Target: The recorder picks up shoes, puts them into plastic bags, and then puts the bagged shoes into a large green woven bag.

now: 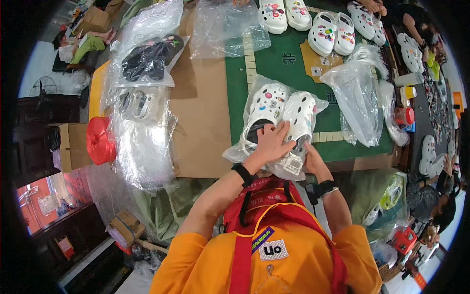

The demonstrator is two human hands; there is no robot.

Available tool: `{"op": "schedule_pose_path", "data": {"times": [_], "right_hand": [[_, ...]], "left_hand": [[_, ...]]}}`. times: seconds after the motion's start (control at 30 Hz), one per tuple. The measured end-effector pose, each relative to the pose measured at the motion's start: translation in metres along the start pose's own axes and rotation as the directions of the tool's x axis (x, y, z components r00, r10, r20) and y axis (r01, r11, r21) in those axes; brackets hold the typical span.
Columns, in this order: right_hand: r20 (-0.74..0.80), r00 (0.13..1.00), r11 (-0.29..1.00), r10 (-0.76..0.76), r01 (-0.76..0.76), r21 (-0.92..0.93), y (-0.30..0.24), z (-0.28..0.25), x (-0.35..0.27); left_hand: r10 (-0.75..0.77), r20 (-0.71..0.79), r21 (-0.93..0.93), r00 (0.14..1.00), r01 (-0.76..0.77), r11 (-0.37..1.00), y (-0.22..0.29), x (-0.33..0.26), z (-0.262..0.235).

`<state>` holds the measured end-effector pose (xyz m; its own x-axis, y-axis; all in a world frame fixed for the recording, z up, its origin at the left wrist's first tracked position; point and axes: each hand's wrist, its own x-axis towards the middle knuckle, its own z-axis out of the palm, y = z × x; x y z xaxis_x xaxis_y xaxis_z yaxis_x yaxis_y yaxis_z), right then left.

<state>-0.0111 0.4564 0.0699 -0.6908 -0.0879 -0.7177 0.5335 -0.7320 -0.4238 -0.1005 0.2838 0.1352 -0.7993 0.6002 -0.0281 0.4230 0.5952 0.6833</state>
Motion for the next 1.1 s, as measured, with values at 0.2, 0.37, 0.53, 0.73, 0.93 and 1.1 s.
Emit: {"op": "schedule_pose_path", "data": {"times": [0.2,0.37,0.53,0.73,0.93,1.1], "right_hand": [[-0.010,0.998,0.998,-0.068,0.068,-0.018,0.000,0.005,0.017],[-0.101,0.989,0.994,-0.107,0.109,0.010,-0.008,0.001,0.011],[0.427,0.432,-0.333,-0.795,0.278,-0.901,-0.047,0.057,0.006],[0.738,0.599,-0.852,-0.311,0.168,-0.495,-0.068,0.085,0.023],[0.648,0.729,-0.904,-0.222,0.096,-0.417,-0.067,0.100,0.047],[0.555,0.812,-0.756,-0.181,0.246,-0.607,-0.078,0.102,0.041]], "left_hand": [[0.136,-0.057,0.391,0.989,-0.103,0.914,-0.004,0.004,0.010],[0.149,0.020,0.449,0.989,-0.142,0.882,0.007,0.018,0.007],[0.195,-0.060,0.435,0.979,-0.151,0.888,-0.011,-0.003,0.004],[0.259,-0.128,0.490,0.957,-0.166,0.856,-0.019,-0.002,-0.014],[0.183,-0.111,0.517,0.977,-0.100,0.850,-0.023,0.012,-0.011],[0.212,-0.377,0.082,0.902,-0.195,0.977,-0.034,-0.035,-0.016]]}}
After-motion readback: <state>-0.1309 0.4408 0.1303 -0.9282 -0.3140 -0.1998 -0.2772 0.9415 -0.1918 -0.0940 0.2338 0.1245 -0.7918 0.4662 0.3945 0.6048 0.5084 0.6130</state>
